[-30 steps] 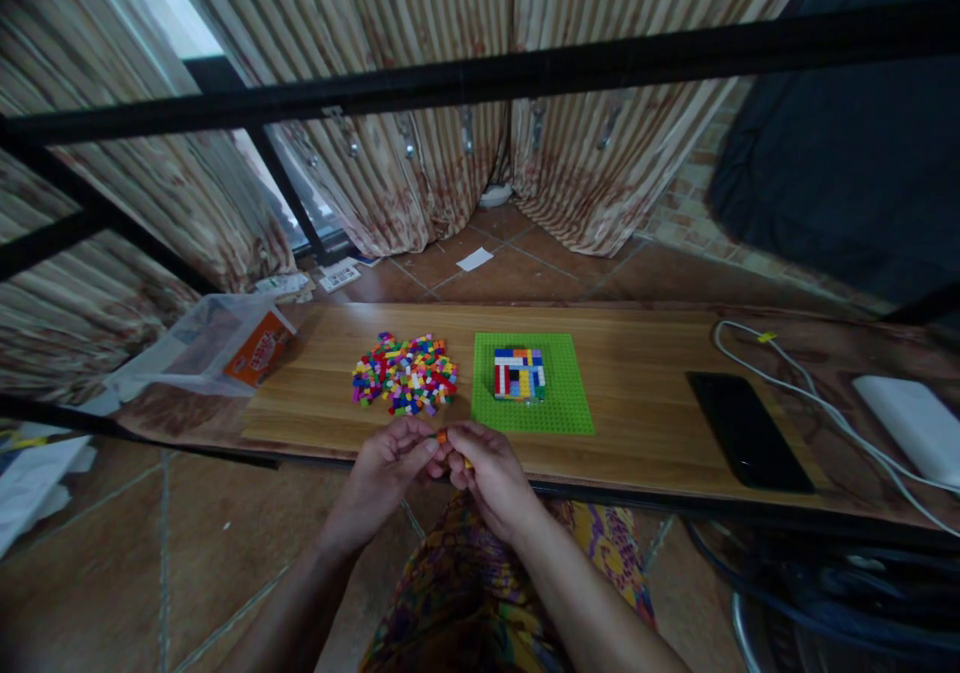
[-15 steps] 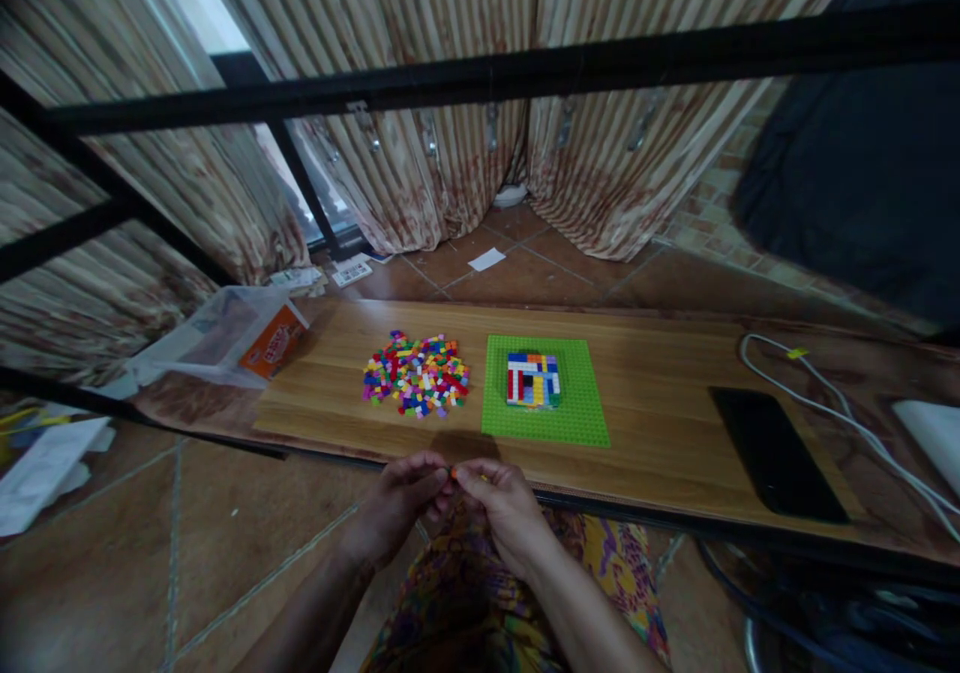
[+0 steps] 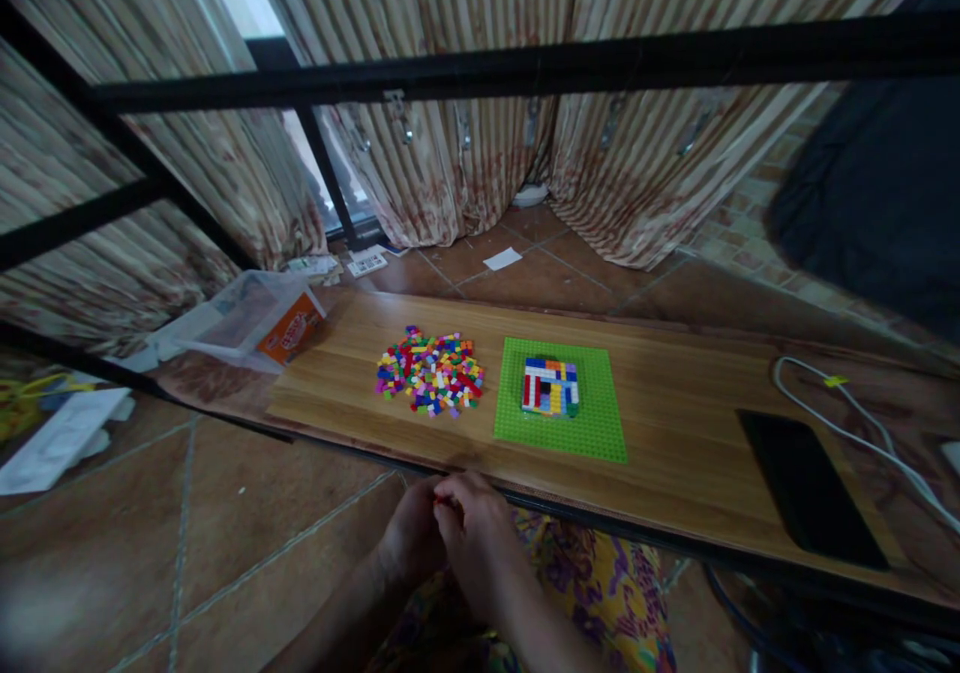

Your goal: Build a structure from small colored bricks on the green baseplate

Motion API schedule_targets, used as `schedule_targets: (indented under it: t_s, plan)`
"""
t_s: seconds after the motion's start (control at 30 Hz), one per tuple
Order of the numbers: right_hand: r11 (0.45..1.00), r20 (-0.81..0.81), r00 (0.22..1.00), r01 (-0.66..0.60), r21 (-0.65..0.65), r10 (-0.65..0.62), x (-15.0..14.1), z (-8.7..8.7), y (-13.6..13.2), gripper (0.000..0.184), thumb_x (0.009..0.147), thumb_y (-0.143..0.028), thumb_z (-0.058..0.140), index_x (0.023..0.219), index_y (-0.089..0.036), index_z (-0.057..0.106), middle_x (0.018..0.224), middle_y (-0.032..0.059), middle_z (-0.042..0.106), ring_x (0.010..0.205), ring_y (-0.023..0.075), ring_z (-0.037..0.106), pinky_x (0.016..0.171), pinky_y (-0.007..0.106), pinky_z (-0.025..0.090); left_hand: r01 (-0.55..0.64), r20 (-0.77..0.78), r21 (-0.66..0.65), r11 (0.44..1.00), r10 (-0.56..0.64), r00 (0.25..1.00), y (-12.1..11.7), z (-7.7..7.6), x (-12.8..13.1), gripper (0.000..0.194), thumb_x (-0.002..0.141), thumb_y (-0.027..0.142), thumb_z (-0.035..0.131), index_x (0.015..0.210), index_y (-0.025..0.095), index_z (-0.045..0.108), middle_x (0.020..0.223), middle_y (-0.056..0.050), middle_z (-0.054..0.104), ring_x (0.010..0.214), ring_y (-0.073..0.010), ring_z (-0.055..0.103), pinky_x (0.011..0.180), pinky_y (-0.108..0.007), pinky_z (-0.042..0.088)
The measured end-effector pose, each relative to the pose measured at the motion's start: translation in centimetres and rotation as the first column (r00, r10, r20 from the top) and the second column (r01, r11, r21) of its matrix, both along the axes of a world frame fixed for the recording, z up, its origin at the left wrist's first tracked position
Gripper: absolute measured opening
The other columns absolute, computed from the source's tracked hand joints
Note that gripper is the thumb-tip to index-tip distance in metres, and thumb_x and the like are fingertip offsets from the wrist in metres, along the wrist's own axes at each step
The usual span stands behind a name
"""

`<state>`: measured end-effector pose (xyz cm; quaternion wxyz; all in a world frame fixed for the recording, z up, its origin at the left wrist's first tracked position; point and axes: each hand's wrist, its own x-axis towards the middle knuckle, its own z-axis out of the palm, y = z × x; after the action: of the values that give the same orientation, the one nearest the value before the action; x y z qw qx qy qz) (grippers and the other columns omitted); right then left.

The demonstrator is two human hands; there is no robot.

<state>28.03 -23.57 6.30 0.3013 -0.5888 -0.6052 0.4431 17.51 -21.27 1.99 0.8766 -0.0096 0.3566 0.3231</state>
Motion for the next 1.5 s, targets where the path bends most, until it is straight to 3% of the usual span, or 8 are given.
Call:
schedule_targets:
  t_s: [0.3, 0.43, 0.67, 0.77, 0.83, 0.97, 1.2, 1.5]
  plan:
    - [0.997, -0.077, 0.997, 0.002, 0.074, 0.004, -0.3, -0.4, -0.3, 0.027, 0.087, -0.016, 0.049, 0.096, -0.023, 0.074, 0.104, 0.0058, 0.069, 0.101, 0.0193, 0.062, 0.091, 0.031, 0.044, -0.041, 0.044, -0.049, 0.998, 0.043, 0.998, 0.1, 0.8, 0.0, 0.017, 0.078, 0.017, 0.049, 0.070, 0.011, 0.063, 0.066, -0.005, 0.062, 0.072, -0.0174, 0.064, 0.080, -0.029, 0.048]
    - [0.985, -0.247, 0.959, 0.160, 0.059, -0.140, 0.3, -0.4, 0.1, 0.023, 0.088, -0.031, 0.053, 0.091, -0.022, 0.074, 0.094, 0.0054, 0.069, 0.093, 0.0199, 0.063, 0.085, 0.031, 0.045, -0.113, -0.136, 0.004, 0.994, 0.112, 0.984, 1.1, 1.7, -0.3, 0.013, 0.076, 0.020, 0.055, 0.070, 0.011, 0.063, 0.065, -0.004, 0.062, 0.061, -0.0128, 0.059, 0.065, -0.025, 0.047]
    - [0.820, -0.470, 0.680, 0.389, -0.419, -0.563, 2.4, -2.8, 0.2, 0.038, 0.067, -0.048, 0.075, 0.090, -0.019, 0.073, 0.089, 0.0051, 0.069, 0.079, 0.0177, 0.059, 0.069, 0.028, 0.047, -0.325, -0.391, 0.410, 0.852, 0.486, 0.782, 9.2, 5.1, -1.7, 0.013, 0.075, 0.026, 0.061, 0.073, 0.013, 0.064, 0.075, -0.003, 0.065, 0.069, -0.0097, 0.060, 0.069, -0.021, 0.047]
    - [0.771, -0.527, 0.583, 0.315, -0.554, -0.618, 2.5, -3.4, -0.9, 0.038, 0.059, -0.040, 0.080, 0.090, -0.019, 0.073, 0.097, 0.0058, 0.069, 0.090, 0.0197, 0.061, 0.080, 0.031, 0.050, -0.222, -0.491, 0.567, 0.793, 0.542, 0.682, 13.4, 4.9, -1.7, 0.022, 0.080, 0.032, 0.052, 0.074, 0.015, 0.064, 0.079, -0.004, 0.067, 0.069, -0.0100, 0.060, 0.070, -0.023, 0.047]
    - [0.747, -0.540, 0.551, 0.264, -0.610, -0.636, 2.4, -3.5, -1.8, 0.036, 0.058, -0.033, 0.079, 0.091, -0.018, 0.073, 0.093, 0.0060, 0.070, 0.092, 0.0204, 0.062, 0.086, 0.033, 0.050, -0.013, -0.639, 0.645, 0.764, 0.548, 0.540, 15.7, 4.0, -1.4, 0.032, 0.085, 0.036, 0.041, 0.075, 0.015, 0.063, 0.081, -0.007, 0.068, 0.072, -0.0130, 0.062, 0.071, -0.026, 0.049]
    - [0.736, -0.558, 0.532, 0.202, -0.647, -0.637, 2.7, -3.8, -3.2, 0.030, 0.057, -0.019, 0.069, 0.087, -0.017, 0.073, 0.089, 0.0065, 0.071, 0.090, 0.0198, 0.064, 0.089, 0.034, 0.050, 0.131, -0.690, 0.676, 0.725, 0.562, 0.456, 18.2, 2.1, -1.1, 0.036, 0.086, 0.039, 0.039, 0.076, 0.016, 0.064, 0.085, -0.009, 0.070, 0.080, -0.0192, 0.065, 0.076, -0.032, 0.050]
    - [0.729, -0.558, 0.527, 0.190, -0.657, -0.641, 2.8, -4.9, -4.1, 0.029, 0.056, -0.018, 0.064, 0.084, -0.017, 0.073, 0.092, 0.0082, 0.072, 0.088, 0.0208, 0.067, 0.087, 0.035, 0.050, 0.395, -0.745, 0.665, 0.634, 0.599, 0.293, 19.1, 0.9, -1.2, 0.037, 0.090, 0.038, 0.039, 0.076, 0.017, 0.065, 0.087, -0.010, 0.071, 0.089, -0.0216, 0.064, 0.088, -0.033, 0.046]
    - [0.748, -0.608, 0.524, 0.087, -0.658, -0.596, 2.2, -5.9, -3.5, 0.024, 0.056, -0.018, 0.070, 0.080, -0.017, 0.072, 0.079, 0.0053, 0.070, 0.078, 0.0184, 0.067, 0.077, 0.030, 0.051, 0.566, -0.757, 0.588, 0.578, 0.640, 0.133, 18.6, 2.2, -2.6, 0.032, 0.091, 0.032, 0.039, 0.088, 0.016, 0.067, 0.090, -0.007, 0.072, 0.086, -0.0168, 0.065, 0.082, -0.027, 0.048]
